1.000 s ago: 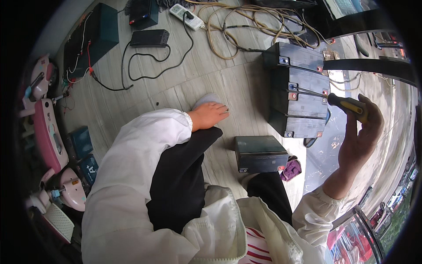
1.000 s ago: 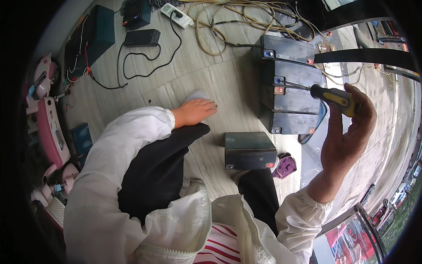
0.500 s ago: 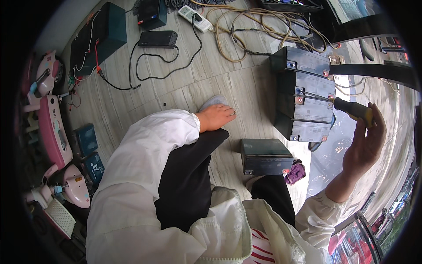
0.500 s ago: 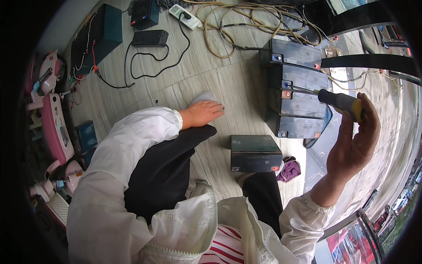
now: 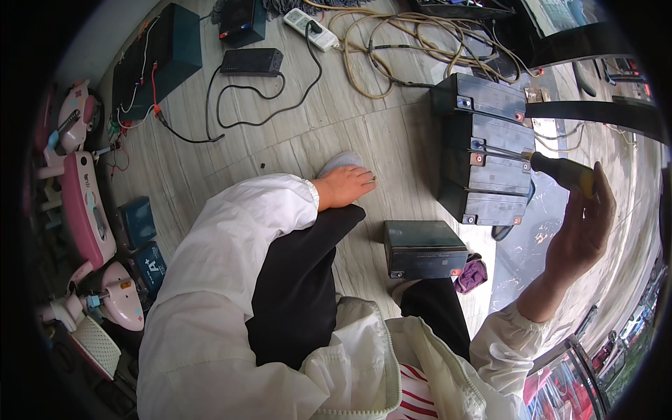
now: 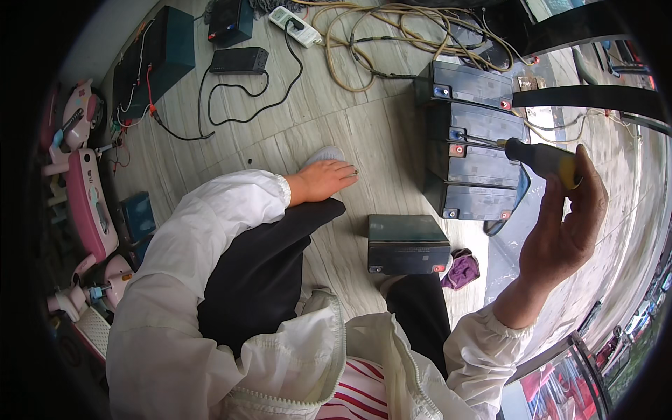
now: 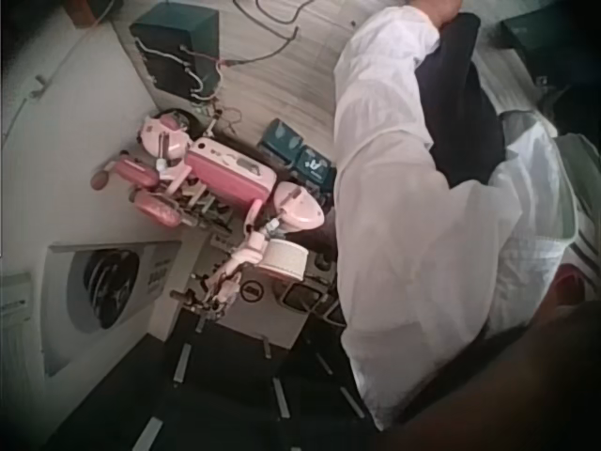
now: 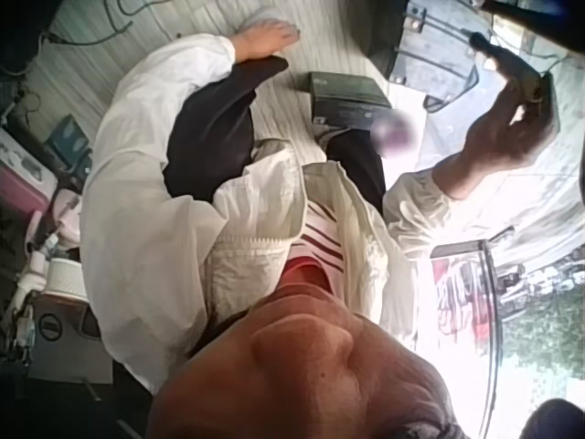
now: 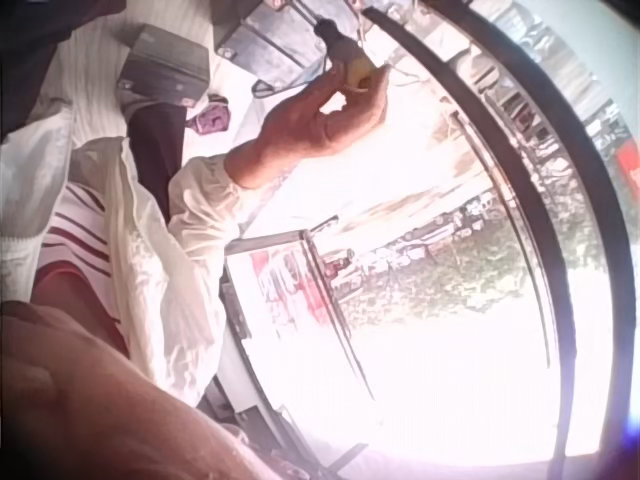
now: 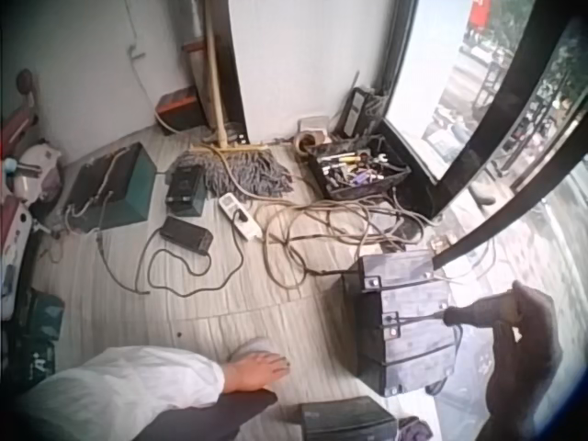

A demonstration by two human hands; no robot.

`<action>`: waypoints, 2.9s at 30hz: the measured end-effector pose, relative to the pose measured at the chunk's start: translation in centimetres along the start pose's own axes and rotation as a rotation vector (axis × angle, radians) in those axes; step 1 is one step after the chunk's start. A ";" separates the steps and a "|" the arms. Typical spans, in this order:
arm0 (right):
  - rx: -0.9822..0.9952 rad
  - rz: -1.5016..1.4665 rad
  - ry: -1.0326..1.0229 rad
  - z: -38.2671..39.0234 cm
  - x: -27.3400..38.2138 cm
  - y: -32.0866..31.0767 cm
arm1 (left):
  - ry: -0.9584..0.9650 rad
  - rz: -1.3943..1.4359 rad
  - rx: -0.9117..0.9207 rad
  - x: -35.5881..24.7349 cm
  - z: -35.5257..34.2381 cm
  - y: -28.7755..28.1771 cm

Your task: The person sits on the floor and uses a screwdriver to tighten or loosen terminals on a series of connected batteries. The person adjusts connections between the batteries and nearby wiring.

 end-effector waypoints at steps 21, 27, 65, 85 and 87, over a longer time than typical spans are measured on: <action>-0.049 0.051 -0.042 0.1 -0.3 -0.1 | -0.011 0.020 0.046 0.0 -0.1 -0.3; -0.030 0.065 -0.061 -0.4 0.1 -0.3 | -0.016 0.024 0.043 0.0 0.0 -0.2; 0.013 0.041 -0.108 -0.9 0.5 -0.2 | -0.026 0.023 0.059 0.0 0.0 -0.4; -0.049 0.006 0.020 0.2 -1.2 -0.7 | -0.020 0.027 0.070 0.0 -0.2 -0.7; -0.061 -0.061 -0.013 -0.2 -0.5 -0.1 | -0.021 0.027 0.076 0.0 -0.2 -0.6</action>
Point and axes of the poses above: each hand's wrist, its own z-axis away from the middle knuckle, its own y-axis out of the palm, x = y × z, the point moved 3 cm from there along -z, towards the middle knuckle, and after that the axes turned 8 degrees about -z, right-handed, at the moved point
